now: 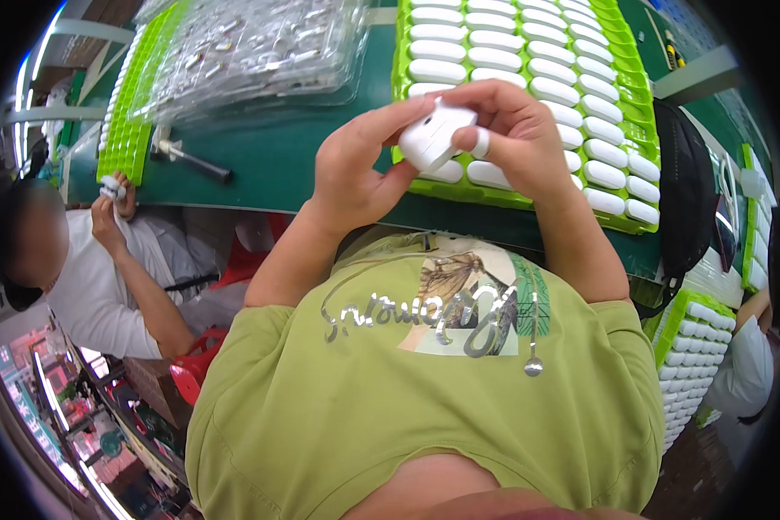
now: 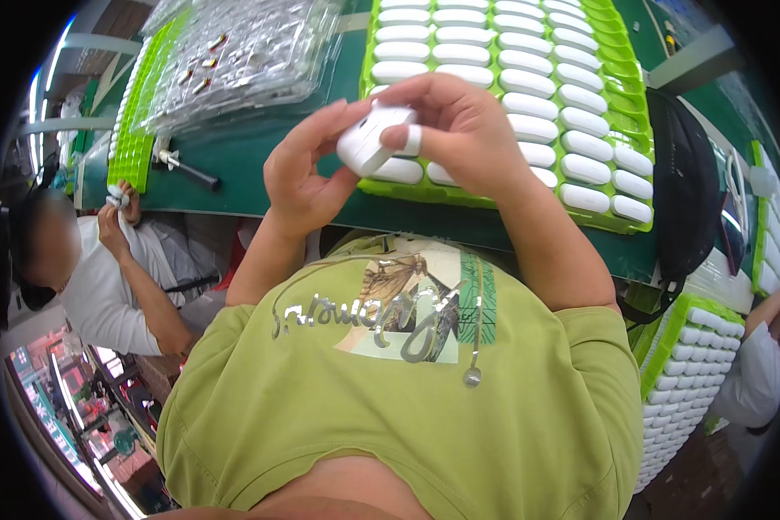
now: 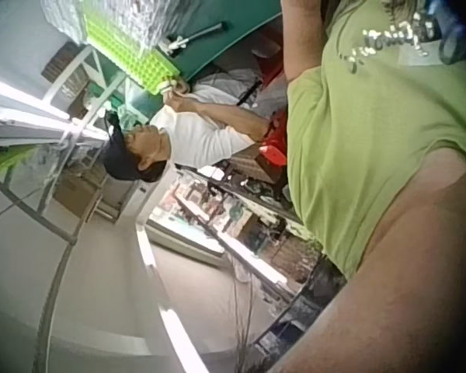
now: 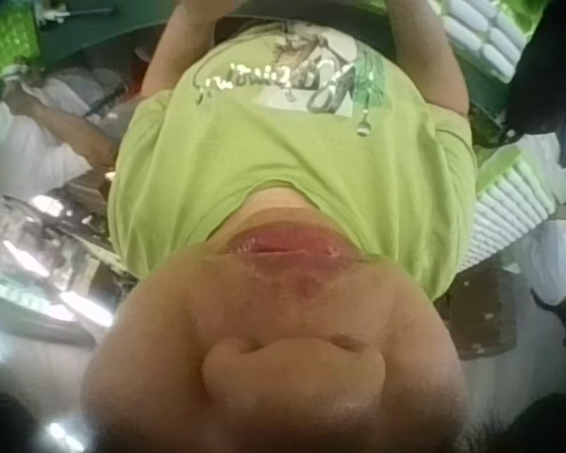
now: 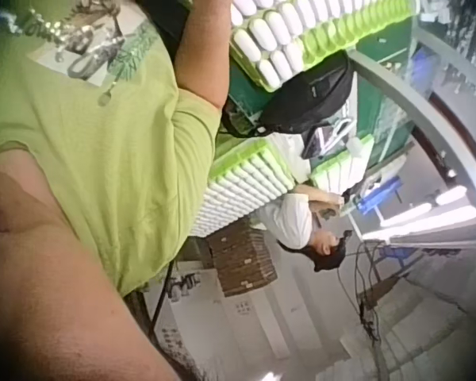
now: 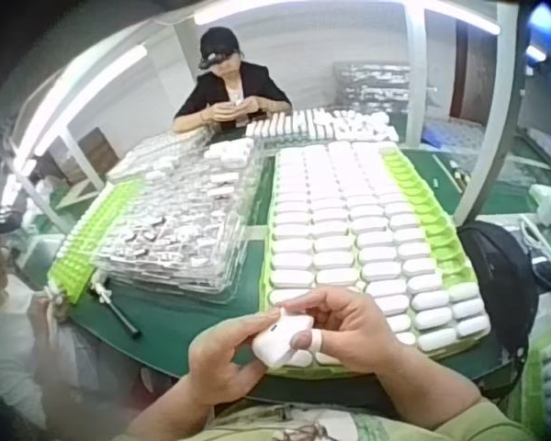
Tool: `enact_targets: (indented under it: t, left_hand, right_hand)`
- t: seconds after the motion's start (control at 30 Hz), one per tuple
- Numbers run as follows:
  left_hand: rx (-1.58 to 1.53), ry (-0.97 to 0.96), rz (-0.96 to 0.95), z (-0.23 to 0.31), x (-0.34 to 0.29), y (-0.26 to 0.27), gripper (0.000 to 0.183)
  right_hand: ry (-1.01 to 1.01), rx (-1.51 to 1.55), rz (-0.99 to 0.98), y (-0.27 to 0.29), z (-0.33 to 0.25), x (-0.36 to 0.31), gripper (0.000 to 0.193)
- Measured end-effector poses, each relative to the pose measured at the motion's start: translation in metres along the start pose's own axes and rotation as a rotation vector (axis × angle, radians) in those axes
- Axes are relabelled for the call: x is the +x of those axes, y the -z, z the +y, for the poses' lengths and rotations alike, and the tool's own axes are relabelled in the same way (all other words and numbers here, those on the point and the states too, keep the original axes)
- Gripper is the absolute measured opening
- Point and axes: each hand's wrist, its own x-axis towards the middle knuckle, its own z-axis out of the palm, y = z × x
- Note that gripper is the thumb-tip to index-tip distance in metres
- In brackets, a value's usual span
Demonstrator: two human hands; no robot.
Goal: The person repeatedly picks up white plastic cases from a green tray, inserts small cylindrical components into the cases, closes the cases, and places them into a clear plastic tray. The person continues this repetitive assembly process throughout the clip.
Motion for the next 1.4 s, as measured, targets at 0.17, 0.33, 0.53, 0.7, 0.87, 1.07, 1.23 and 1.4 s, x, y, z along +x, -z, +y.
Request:
enact_targets:
  t: [0.17, 0.33, 0.53, 0.7, 0.87, 1.07, 1.23, 1.4]
  left_hand:
    - [-0.322, 0.160, 0.109, 0.003, -0.008, -0.007, 0.065]
    - [-0.646, 0.240, 0.021, 0.016, -0.004, -0.010, 0.083]
    - [-0.732, 0.380, 0.024, 0.027, 0.019, -0.025, 0.087]
    - [-0.599, 0.317, -0.031, 0.026, 0.020, -0.038, 0.075]
    - [-0.434, 0.293, -0.094, 0.016, 0.011, -0.035, 0.047]
    - [-0.377, 0.235, -0.187, 0.013, 0.016, -0.034, 0.028]
    - [-0.377, 0.248, -0.132, 0.006, 0.016, -0.027, 0.025]
    - [-0.293, 0.254, -0.087, -0.001, 0.025, -0.005, 0.021]
  right_hand:
    - [0.024, -0.433, -0.067, 0.003, -0.008, 0.001, 0.034]
    - [-0.370, -0.037, -0.009, 0.005, -0.027, 0.000, 0.033]
    - [0.113, -0.868, -0.067, 0.001, -0.060, -0.020, 0.032]
    - [0.172, -1.105, 0.332, 0.059, -0.093, -0.050, 0.029]
    - [-0.087, -1.714, 0.478, 0.129, -0.140, -0.089, 0.027]
    - [-0.292, -1.842, 0.217, 0.159, -0.136, -0.100, 0.022]
    - [-0.162, -1.779, 0.314, 0.147, -0.135, -0.096, 0.019]
    - [-0.233, -1.804, 0.349, 0.125, -0.137, -0.081, 0.016]
